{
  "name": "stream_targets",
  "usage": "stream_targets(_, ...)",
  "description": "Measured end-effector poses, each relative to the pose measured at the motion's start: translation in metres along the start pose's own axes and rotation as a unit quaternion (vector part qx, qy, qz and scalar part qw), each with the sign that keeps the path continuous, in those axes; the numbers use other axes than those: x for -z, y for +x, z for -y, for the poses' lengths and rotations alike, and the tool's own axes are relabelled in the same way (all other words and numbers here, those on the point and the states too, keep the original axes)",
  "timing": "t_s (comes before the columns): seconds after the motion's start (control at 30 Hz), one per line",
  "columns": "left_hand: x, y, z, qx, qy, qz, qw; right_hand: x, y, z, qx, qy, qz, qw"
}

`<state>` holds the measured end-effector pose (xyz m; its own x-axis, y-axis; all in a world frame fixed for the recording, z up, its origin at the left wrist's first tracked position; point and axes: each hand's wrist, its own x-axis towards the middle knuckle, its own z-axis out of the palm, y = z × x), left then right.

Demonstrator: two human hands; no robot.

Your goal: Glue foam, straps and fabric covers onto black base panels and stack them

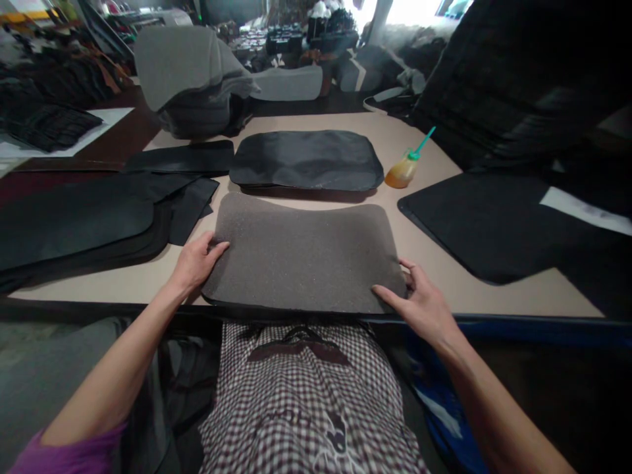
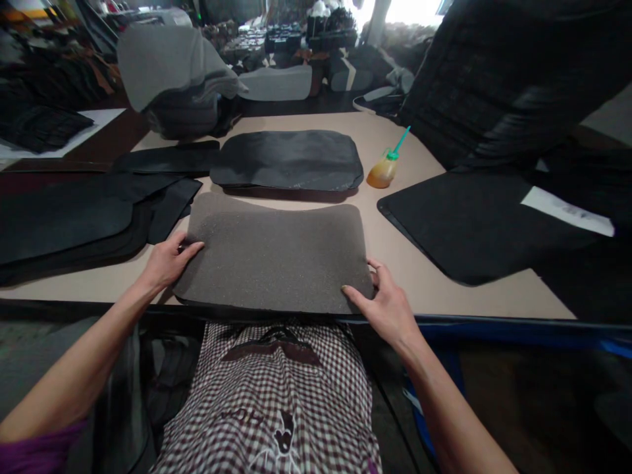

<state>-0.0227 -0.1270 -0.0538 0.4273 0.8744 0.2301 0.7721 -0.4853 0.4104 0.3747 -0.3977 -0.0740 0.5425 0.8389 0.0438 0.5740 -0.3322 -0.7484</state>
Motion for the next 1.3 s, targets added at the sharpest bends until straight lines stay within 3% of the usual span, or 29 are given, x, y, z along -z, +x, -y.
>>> stream_targets(0.4, 0.016, 0.004, -0.005, 0.038, -0.069, 0.006, 0.997, 0.004, 0.001, 0.002, -0.007, 0.04, 0.002, 0.999)
stream_targets(0.97, -0.001, -0.008, -0.003, -0.001, 0.019, -0.005, 1.0, -0.004, 0.0, -0.002, -0.001, -0.059, 0.004, 0.998)
stream_targets(1.03, -0.002, -0.009, -0.006, -0.012, 0.026, -0.004, 1.0, -0.006, -0.001, -0.001, 0.037, -0.09, -0.007, 0.995)
stream_targets(1.17, -0.001, -0.011, -0.012, -0.022, 0.027, -0.004, 0.999, -0.006, -0.003, 0.005, 0.184, -0.15, -0.084, 0.968)
stream_targets(1.23, 0.0, -0.009, -0.012, -0.024, 0.021, -0.003, 0.999, -0.006, 0.0, 0.003, 0.247, -0.161, -0.061, 0.954)
stream_targets(1.3, 0.002, -0.007, -0.009, -0.023, 0.013, -0.004, 1.0, -0.008, 0.006, -0.006, 0.308, -0.149, 0.022, 0.94)
